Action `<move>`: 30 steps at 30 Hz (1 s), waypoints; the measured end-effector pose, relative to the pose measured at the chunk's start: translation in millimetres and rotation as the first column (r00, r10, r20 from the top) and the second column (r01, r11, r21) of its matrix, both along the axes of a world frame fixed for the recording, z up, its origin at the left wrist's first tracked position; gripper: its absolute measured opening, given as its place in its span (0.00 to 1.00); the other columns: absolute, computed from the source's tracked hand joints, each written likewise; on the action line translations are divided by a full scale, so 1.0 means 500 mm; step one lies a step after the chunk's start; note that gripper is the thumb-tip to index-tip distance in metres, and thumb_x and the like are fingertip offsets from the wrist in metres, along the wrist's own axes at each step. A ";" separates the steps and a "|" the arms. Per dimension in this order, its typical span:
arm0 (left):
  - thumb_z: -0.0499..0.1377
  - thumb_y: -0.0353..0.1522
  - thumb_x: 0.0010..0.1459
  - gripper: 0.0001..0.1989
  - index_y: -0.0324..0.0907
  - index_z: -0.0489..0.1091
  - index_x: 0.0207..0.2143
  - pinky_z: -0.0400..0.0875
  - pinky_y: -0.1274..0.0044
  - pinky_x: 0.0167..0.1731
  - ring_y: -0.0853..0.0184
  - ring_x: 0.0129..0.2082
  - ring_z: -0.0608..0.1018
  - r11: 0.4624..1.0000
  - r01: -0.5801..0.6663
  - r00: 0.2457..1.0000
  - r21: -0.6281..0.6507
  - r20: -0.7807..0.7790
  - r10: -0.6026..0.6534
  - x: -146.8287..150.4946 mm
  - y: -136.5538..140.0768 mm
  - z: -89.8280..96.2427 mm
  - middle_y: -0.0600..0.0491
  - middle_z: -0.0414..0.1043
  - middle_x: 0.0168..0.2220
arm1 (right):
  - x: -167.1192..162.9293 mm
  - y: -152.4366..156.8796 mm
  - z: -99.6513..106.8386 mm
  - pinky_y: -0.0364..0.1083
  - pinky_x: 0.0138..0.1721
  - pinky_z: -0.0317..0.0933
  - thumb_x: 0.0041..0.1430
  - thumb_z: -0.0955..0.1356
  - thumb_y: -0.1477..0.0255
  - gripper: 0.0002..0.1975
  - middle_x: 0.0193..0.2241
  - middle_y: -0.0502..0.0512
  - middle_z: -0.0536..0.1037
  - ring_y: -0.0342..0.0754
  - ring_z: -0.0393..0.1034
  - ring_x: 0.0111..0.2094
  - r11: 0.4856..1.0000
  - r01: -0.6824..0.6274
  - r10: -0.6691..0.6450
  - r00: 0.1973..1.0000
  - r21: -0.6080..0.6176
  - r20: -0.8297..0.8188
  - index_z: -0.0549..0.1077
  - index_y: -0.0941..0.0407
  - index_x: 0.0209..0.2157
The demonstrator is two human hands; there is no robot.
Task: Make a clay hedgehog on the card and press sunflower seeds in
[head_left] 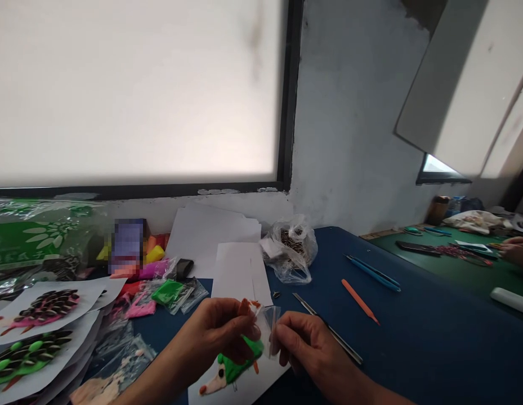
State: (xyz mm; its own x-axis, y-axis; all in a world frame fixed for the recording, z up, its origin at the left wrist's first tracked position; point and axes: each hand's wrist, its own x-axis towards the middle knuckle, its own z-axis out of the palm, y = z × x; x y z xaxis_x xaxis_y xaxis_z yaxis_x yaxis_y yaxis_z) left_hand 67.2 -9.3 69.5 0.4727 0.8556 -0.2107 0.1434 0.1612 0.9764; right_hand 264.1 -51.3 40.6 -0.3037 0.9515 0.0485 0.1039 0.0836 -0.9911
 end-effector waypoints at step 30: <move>0.67 0.61 0.32 0.38 0.40 0.73 0.35 0.75 0.73 0.26 0.60 0.25 0.82 0.976 -0.214 0.971 0.048 0.118 0.208 -0.011 0.022 -0.023 0.49 0.80 0.27 | -0.041 0.083 0.085 0.42 0.30 0.60 0.55 0.67 0.77 0.11 0.32 0.50 0.74 0.43 0.66 0.30 0.895 0.023 -0.122 0.973 0.446 0.196 0.71 0.55 0.41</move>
